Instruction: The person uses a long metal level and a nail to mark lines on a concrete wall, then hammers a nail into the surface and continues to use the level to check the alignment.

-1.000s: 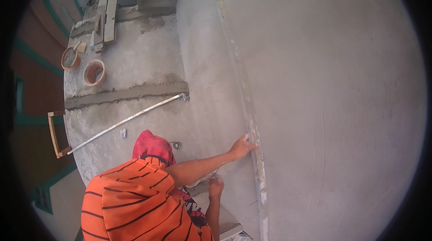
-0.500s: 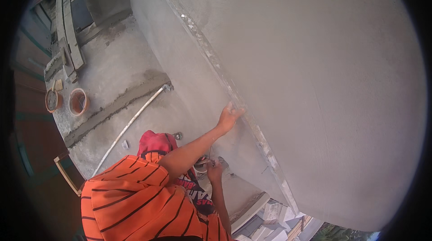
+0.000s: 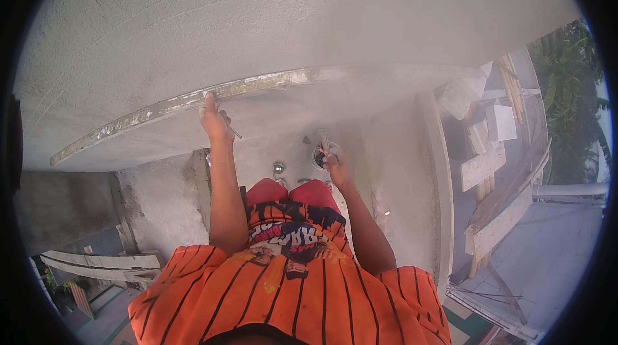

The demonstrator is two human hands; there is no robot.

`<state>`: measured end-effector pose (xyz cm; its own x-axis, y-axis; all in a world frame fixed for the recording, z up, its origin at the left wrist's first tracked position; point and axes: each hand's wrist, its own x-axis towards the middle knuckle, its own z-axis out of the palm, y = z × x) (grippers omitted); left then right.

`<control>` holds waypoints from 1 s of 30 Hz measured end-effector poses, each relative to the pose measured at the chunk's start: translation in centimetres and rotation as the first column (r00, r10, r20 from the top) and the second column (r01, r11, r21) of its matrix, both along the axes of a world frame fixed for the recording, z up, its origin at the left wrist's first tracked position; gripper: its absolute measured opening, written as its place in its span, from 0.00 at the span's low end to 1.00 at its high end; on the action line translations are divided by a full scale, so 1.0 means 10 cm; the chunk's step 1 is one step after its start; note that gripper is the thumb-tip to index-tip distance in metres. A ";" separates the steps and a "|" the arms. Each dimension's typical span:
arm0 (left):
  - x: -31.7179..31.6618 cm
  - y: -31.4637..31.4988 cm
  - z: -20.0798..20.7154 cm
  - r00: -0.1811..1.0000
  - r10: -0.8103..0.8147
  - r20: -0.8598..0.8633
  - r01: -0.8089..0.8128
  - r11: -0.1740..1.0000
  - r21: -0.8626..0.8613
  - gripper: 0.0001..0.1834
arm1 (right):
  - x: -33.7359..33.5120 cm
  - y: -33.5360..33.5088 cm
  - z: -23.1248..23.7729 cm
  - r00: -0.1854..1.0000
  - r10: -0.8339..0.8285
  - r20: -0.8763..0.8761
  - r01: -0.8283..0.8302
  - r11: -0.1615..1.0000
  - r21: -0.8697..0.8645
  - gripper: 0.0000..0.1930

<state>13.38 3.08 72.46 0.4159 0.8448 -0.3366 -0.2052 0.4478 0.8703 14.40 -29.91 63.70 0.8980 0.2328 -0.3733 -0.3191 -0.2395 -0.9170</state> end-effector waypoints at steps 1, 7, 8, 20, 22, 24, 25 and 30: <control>0.01 -0.01 0.01 1.000 0.007 -0.008 -0.007 1.000 0.008 0.19 | -0.03 -0.04 -0.07 1.000 -0.018 0.006 0.018 1.000 0.011 0.08; -0.01 -0.02 0.07 0.999 0.021 -0.043 -0.021 1.000 0.011 0.18 | -0.13 0.00 0.00 0.978 -0.208 0.018 0.205 0.975 0.084 0.08; -0.02 -0.02 0.07 0.999 0.022 -0.046 -0.022 1.000 0.016 0.19 | -0.06 0.02 0.01 0.970 -0.239 0.032 0.234 0.965 0.118 0.08; -0.01 0.04 0.04 0.987 -0.122 -0.101 0.123 0.992 0.002 0.28 | 2.25 -0.16 0.33 0.775 -0.627 0.073 0.507 0.688 0.519 0.40; 0.04 0.04 0.04 0.981 -0.152 -0.119 0.154 0.988 0.001 0.28 | 2.30 -0.15 0.13 0.795 -0.602 0.071 0.451 0.665 0.595 0.42; -0.02 0.09 0.02 0.975 -0.148 -0.166 0.152 0.988 0.011 0.27 | 2.18 0.04 0.61 0.804 -0.572 -0.161 0.506 0.517 0.691 0.43; -0.05 0.10 0.02 0.969 -0.167 -0.184 0.171 0.985 0.003 0.27 | 2.13 0.06 0.66 0.812 -0.569 -0.132 0.480 0.521 0.705 0.43; -0.18 0.33 0.15 0.906 -0.384 -0.178 0.382 0.923 -0.042 0.25 | 2.26 0.02 0.43 0.809 -0.584 0.062 0.398 0.624 0.672 0.38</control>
<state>11.54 6.37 73.94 0.6393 0.6302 -0.4407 0.1423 0.4663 0.8731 36.98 -29.67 67.99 0.9807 -0.1851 -0.0632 0.0416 0.5135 -0.8571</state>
